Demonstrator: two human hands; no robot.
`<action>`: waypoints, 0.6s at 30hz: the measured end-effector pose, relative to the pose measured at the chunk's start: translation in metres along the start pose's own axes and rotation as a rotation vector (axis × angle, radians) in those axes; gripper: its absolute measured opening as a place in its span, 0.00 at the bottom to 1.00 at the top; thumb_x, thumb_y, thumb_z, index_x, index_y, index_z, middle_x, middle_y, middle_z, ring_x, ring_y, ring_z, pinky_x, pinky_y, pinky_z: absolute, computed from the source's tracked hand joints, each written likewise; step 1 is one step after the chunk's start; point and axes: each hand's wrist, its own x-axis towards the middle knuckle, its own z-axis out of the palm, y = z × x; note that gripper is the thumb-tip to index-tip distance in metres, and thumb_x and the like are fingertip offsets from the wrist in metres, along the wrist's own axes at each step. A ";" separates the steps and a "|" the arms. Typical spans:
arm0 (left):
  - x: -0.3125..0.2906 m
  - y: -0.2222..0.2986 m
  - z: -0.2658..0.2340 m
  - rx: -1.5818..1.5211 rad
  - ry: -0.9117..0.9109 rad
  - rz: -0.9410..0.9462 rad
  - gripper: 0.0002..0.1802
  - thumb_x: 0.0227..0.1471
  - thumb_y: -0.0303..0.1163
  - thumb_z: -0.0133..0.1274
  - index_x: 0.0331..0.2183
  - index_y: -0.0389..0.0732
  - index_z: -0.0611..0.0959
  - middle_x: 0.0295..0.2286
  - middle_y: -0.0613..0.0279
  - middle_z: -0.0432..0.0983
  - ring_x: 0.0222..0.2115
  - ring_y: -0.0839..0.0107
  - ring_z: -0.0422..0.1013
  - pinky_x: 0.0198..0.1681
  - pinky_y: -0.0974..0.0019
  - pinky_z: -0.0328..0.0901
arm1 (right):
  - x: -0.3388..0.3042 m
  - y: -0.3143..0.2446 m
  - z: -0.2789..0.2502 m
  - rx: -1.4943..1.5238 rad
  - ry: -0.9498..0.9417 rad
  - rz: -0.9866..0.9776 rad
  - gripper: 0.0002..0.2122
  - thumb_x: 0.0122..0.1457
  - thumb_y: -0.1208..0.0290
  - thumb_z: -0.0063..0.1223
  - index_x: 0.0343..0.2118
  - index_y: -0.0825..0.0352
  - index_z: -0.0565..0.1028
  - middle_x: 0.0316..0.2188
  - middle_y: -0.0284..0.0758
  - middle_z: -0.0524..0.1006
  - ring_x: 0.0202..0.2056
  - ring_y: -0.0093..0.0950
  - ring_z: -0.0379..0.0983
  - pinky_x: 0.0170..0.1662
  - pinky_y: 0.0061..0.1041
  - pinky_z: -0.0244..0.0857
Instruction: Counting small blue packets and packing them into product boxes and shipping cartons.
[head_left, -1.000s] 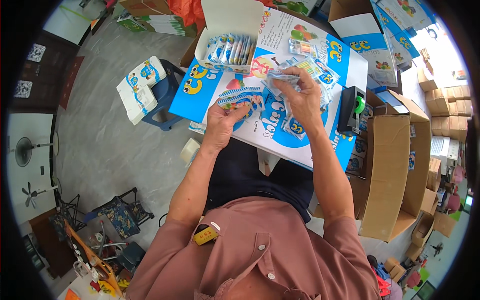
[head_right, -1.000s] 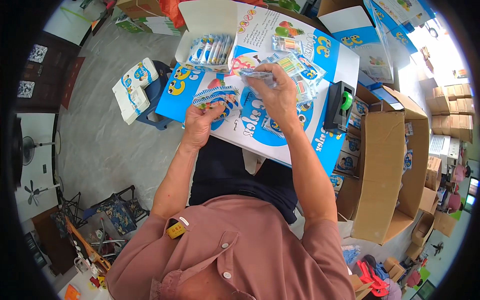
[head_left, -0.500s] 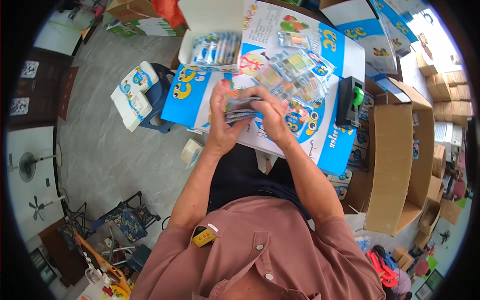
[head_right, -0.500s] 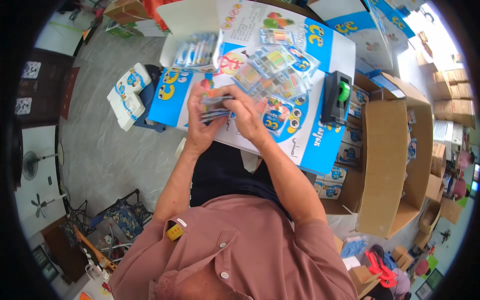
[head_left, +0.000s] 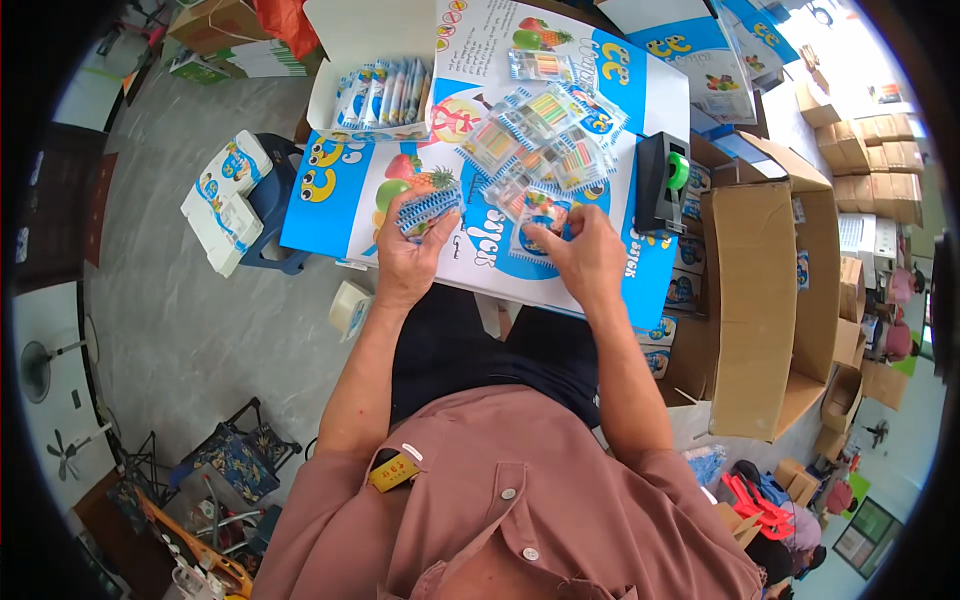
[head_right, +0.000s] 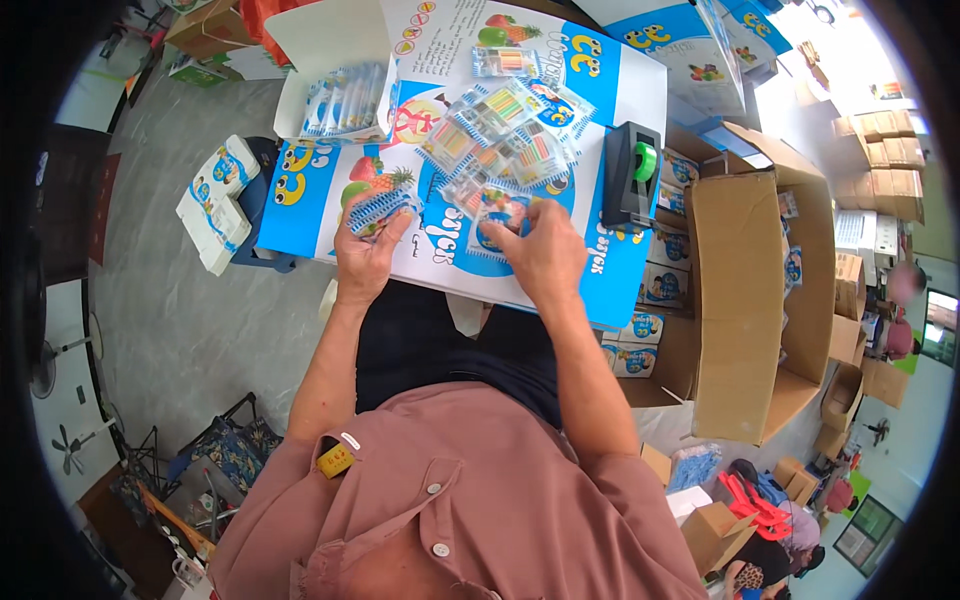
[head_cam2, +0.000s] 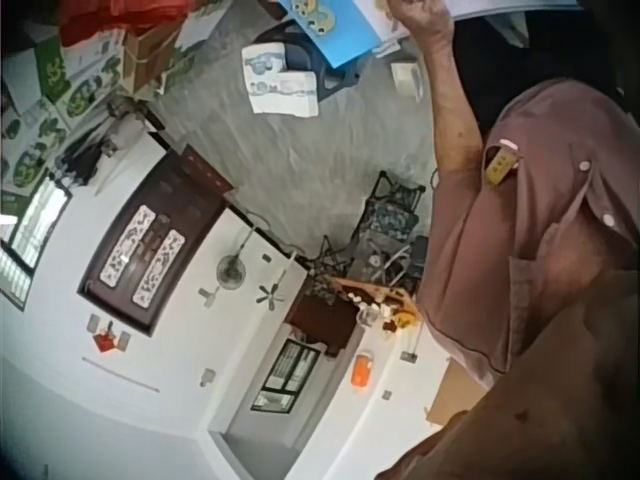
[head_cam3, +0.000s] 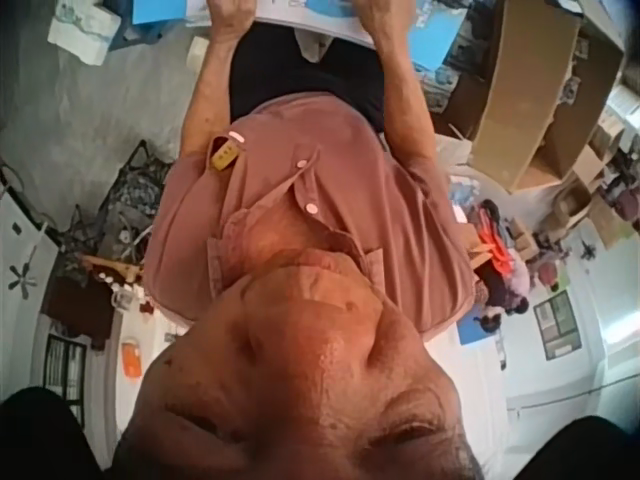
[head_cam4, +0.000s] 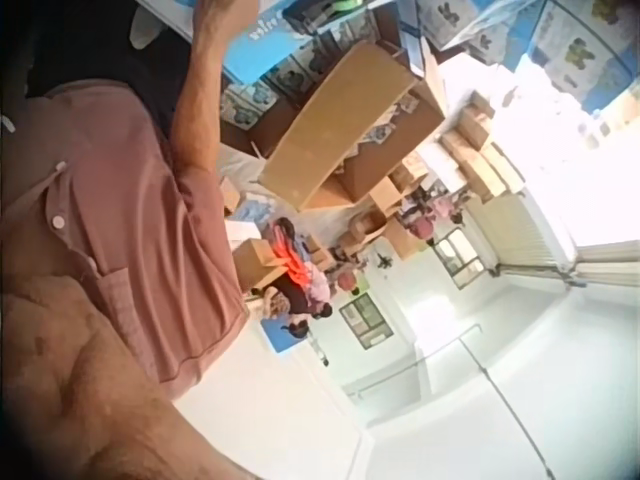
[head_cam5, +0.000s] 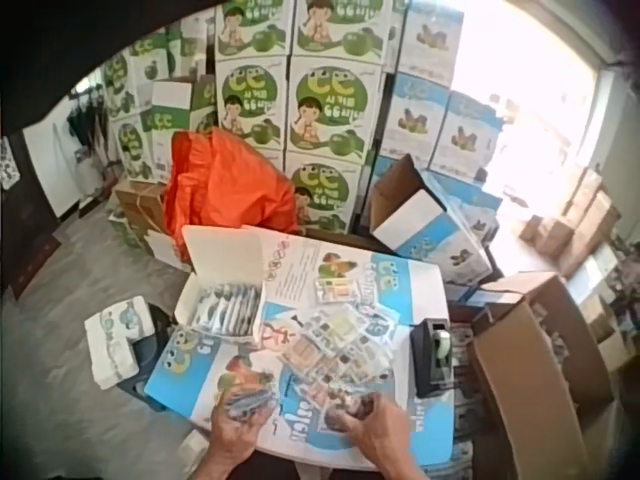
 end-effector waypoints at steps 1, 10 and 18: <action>-0.001 0.000 -0.002 0.001 -0.019 -0.019 0.21 0.55 0.24 0.66 0.49 0.35 0.77 0.41 0.60 0.82 0.41 0.75 0.77 0.47 0.70 0.73 | -0.003 0.002 0.005 0.051 0.014 -0.027 0.23 0.48 0.58 0.76 0.37 0.70 0.76 0.27 0.39 0.79 0.30 0.32 0.76 0.36 0.31 0.71; -0.003 0.007 -0.011 -0.044 -0.080 -0.081 0.20 0.55 0.26 0.66 0.48 0.38 0.78 0.42 0.59 0.82 0.41 0.75 0.78 0.47 0.70 0.73 | 0.013 -0.009 0.004 0.177 -0.026 -0.314 0.24 0.50 0.60 0.73 0.43 0.70 0.75 0.33 0.43 0.80 0.34 0.39 0.78 0.42 0.36 0.71; -0.012 0.028 -0.019 0.097 -0.322 -0.225 0.17 0.55 0.25 0.65 0.46 0.38 0.79 0.44 0.63 0.80 0.43 0.75 0.76 0.48 0.71 0.71 | 0.025 -0.025 0.015 -0.057 -0.046 -0.471 0.22 0.52 0.65 0.71 0.47 0.69 0.76 0.36 0.45 0.81 0.38 0.41 0.79 0.42 0.36 0.71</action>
